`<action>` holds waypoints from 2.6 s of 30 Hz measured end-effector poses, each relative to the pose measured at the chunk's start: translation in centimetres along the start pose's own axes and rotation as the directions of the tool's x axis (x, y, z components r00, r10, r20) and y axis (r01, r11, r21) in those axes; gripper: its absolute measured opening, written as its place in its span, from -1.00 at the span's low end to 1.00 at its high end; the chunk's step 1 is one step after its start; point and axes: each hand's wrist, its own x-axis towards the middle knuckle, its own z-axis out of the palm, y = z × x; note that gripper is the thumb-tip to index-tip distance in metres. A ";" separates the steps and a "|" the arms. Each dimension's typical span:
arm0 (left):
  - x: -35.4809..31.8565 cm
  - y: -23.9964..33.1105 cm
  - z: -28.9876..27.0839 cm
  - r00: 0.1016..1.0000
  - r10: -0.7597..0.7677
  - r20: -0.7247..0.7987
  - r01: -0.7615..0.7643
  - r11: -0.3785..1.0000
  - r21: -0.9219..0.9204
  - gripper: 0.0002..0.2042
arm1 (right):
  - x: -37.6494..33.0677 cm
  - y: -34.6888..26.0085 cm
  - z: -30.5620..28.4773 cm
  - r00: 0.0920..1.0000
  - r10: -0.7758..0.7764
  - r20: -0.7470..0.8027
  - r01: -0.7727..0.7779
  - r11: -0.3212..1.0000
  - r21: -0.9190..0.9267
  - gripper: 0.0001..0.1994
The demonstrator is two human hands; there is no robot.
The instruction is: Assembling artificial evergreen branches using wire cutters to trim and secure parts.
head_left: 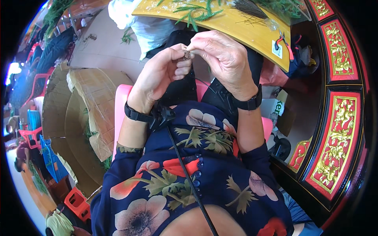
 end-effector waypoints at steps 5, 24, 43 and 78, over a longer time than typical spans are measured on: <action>-0.1 0.0 -0.3 0.999 0.032 0.000 -0.032 0.999 0.023 -0.87 | -0.1 0.6 -0.2 0.995 -0.103 0.015 0.104 0.994 -0.042 -0.77; 1.2 -1.9 0.6 0.642 0.695 0.324 -0.302 -0.160 0.940 -0.83 | -0.7 -1.0 0.2 0.937 0.347 0.040 -0.338 0.930 -0.144 -0.90; 1.0 -0.6 -0.6 0.995 0.094 0.013 -0.095 0.988 0.124 -0.86 | -0.3 1.0 -1.4 0.992 0.092 0.086 -0.101 0.988 0.117 -0.78; 2.8 -4.0 1.2 0.814 0.578 -0.059 -0.314 0.523 0.792 -0.83 | -3.8 0.3 2.2 0.532 0.841 0.100 -0.576 0.273 0.770 -0.87</action>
